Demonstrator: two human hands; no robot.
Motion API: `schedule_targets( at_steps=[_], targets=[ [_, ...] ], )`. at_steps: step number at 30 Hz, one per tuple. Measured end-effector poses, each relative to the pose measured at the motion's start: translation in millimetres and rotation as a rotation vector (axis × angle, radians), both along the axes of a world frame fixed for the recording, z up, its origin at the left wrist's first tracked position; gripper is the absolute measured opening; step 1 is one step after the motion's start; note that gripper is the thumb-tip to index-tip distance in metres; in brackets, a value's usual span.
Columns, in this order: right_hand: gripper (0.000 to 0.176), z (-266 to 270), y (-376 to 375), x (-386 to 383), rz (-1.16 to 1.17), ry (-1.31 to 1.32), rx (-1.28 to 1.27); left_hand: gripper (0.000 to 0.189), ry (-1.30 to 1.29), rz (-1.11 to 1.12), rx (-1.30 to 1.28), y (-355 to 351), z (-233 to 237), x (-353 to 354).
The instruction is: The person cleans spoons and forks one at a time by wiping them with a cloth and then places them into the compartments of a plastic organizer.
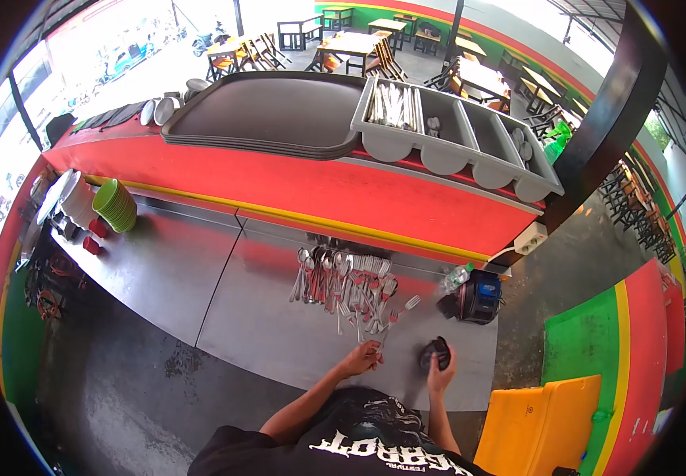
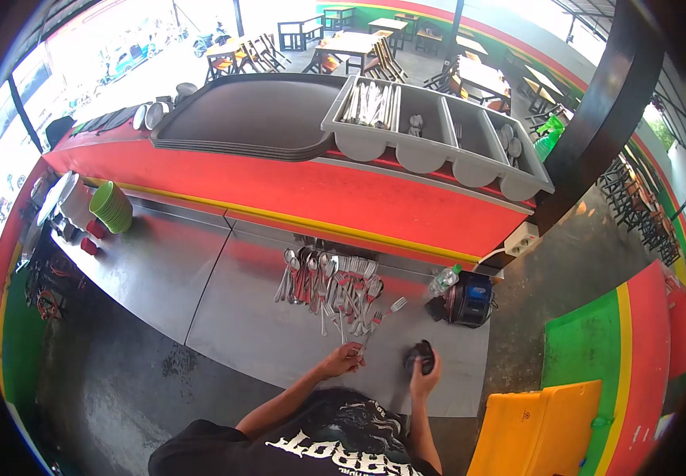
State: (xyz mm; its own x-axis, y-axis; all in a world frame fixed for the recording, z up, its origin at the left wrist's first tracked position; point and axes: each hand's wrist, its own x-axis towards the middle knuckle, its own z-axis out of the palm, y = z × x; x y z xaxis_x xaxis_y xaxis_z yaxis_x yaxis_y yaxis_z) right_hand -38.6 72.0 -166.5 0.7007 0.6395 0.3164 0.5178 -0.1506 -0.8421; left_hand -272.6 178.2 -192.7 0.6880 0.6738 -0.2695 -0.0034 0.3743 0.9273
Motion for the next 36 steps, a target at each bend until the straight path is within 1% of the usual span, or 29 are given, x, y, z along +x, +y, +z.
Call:
schedule_targets(
  at_steps=[3,5,6,9,11,12,15,16,19,22,24,26,29,30,32,33,35,36],
  targets=[
    [0.043,53.0,18.2,-45.6,0.291,0.151,-0.022,0.021,0.008,-0.121,0.121,1.8,12.4,2.0],
    [0.044,51.8,29.1,-67.8,0.508,0.041,-0.005,0.021,0.056,-0.216,0.249,2.3,-2.9,7.7],
    [0.044,47.8,32.3,-73.1,0.616,-0.014,0.004,0.02,0.079,-0.263,0.314,3.3,0.7,9.8],
    [0.045,34.4,36.1,-77.2,0.585,-0.031,-0.042,0.019,0.124,-0.242,0.277,2.2,17.0,1.0],
    [0.042,17.3,37.3,-68.8,0.532,-0.109,-0.11,0.02,0.063,-0.235,0.192,-11.5,16.9,-4.6],
    [0.041,13.6,38.4,-63.9,0.506,-0.149,-0.144,0.02,0.031,-0.23,0.148,-19.6,13.0,-6.3],
    [0.038,0.0,39.0,-54.3,0.472,-0.032,-0.164,0.025,0.114,-0.276,0.098,-37.7,4.7,-5.2],
    [0.037,-5.7,40.9,-51.6,0.464,-0.079,-0.164,0.026,0.127,-0.275,0.1,-39.2,3.7,-6.9],
    [0.035,-19.1,47.4,-48.0,0.428,-0.105,-0.143,0.029,0.152,-0.262,0.094,-42.2,3.8,-8.7],
    [0.034,-38.7,58.8,-34.1,0.326,-0.182,-0.184,0.03,0.146,-0.251,0.082,-39.9,-2.0,-13.2],
    [0.035,-38.9,64.6,-26.7,0.29,-0.201,-0.215,0.03,0.13,-0.243,0.076,-40.4,-8.5,-18.0],
    [0.036,-49.6,73.9,-23.0,0.15,0.402,-0.253,0.03,0.111,-0.21,0.061,-36.9,-9.6,-20.7],
    [0.037,-20.3,81.5,-18.4,0.099,0.622,-0.131,0.029,0.24,-0.221,0.113,-26.7,-5.7,-26.4],
    [0.037,-1.4,80.8,-21.5,0.129,0.62,-0.087,0.027,0.235,-0.191,0.102,-25.7,-2.7,-28.0],
    [0.037,42.2,75.2,-34.3,0.201,0.622,-0.001,0.026,0.222,-0.167,0.086,-24.8,-12.3,-30.1],
    [0.037,55.5,70.3,-42.3,0.244,0.637,0.002,0.026,0.217,-0.154,0.08,-24.4,-15.9,-31.7],
    [0.037,69.1,57.2,-54.6,0.331,0.663,0.011,0.025,0.242,-0.156,0.06,-23.2,-12.8,-30.6],
    [0.037,53.1,50.8,-55.8,0.423,0.487,-0.044,0.024,0.252,-0.16,0.052,-22.7,-11.1,-28.5]
  ],
)
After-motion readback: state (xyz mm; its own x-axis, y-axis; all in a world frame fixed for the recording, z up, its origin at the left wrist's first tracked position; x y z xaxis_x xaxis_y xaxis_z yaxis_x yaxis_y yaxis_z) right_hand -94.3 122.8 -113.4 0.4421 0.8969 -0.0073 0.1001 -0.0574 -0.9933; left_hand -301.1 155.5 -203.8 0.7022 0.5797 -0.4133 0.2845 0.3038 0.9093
